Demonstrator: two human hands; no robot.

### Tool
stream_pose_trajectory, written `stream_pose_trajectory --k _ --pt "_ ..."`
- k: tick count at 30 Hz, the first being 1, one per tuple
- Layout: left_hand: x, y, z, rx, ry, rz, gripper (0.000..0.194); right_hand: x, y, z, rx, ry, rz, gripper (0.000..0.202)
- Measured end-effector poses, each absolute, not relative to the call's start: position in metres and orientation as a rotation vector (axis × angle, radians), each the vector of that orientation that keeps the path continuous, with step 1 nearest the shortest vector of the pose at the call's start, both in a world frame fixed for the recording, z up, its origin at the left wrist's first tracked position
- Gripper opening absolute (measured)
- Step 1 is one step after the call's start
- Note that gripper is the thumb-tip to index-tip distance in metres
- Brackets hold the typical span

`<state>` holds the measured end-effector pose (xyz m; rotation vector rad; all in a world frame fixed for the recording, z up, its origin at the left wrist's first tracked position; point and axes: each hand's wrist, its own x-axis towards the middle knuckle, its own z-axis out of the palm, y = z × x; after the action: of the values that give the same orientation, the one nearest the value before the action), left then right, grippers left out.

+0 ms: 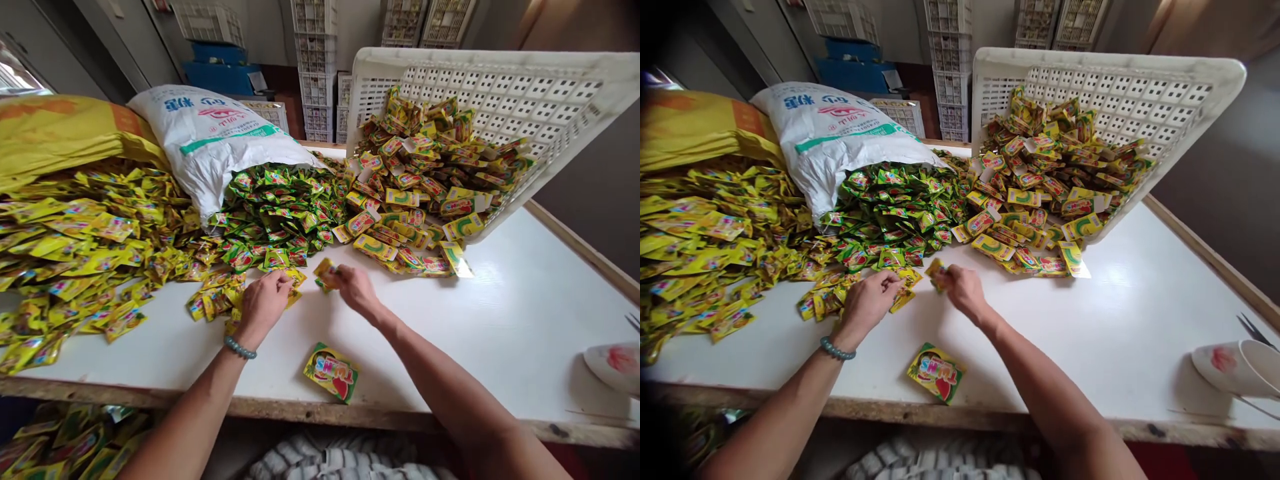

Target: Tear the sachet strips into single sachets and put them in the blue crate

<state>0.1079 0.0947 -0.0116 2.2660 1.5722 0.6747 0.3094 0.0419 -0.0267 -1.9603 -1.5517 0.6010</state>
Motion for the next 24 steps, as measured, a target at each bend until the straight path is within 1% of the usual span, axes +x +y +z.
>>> stream_pose_trajectory --k 2,4,5,8,11,14,17,19,21,24 --pt "0.13 0.101 -0.009 2.319 1.518 0.653 0.013 0.337 0.032 -0.024 -2.007 -1.426 0.502 0.036" --pt "0.156 0.108 -0.011 2.368 1.46 0.612 0.012 0.356 0.022 -0.029 -2.063 -1.391 0.478 0.038" --pt "0.167 0.11 -0.014 2.388 1.434 0.585 0.015 0.361 0.017 -0.034 -2.092 -1.391 0.475 0.037" --pt "0.192 0.112 -0.028 2.406 1.356 0.54 0.023 0.362 0.009 -0.051 -2.128 -1.402 0.428 0.025" --pt "0.197 0.11 -0.04 2.337 1.29 0.607 0.019 0.355 0.011 -0.059 -2.119 -1.397 0.406 0.018" --pt "0.192 0.11 -0.042 2.142 1.307 0.686 0.016 0.355 0.019 -0.056 -2.094 -1.301 0.536 0.016" --pt "0.19 0.109 -0.037 1.808 1.319 0.719 0.021 0.36 0.023 -0.049 -1.874 -1.037 0.765 0.026" --pt "0.193 0.105 -0.033 1.535 1.19 0.698 0.029 0.361 0.022 -0.046 -1.629 -0.875 0.876 0.034" --pt "0.199 0.096 -0.028 1.289 1.016 0.669 0.035 0.357 0.021 -0.045 -1.495 -0.773 0.877 0.04" --pt "0.207 0.084 -0.02 1.066 0.88 0.692 0.036 0.351 0.019 -0.043 -1.562 -0.733 0.755 0.043"
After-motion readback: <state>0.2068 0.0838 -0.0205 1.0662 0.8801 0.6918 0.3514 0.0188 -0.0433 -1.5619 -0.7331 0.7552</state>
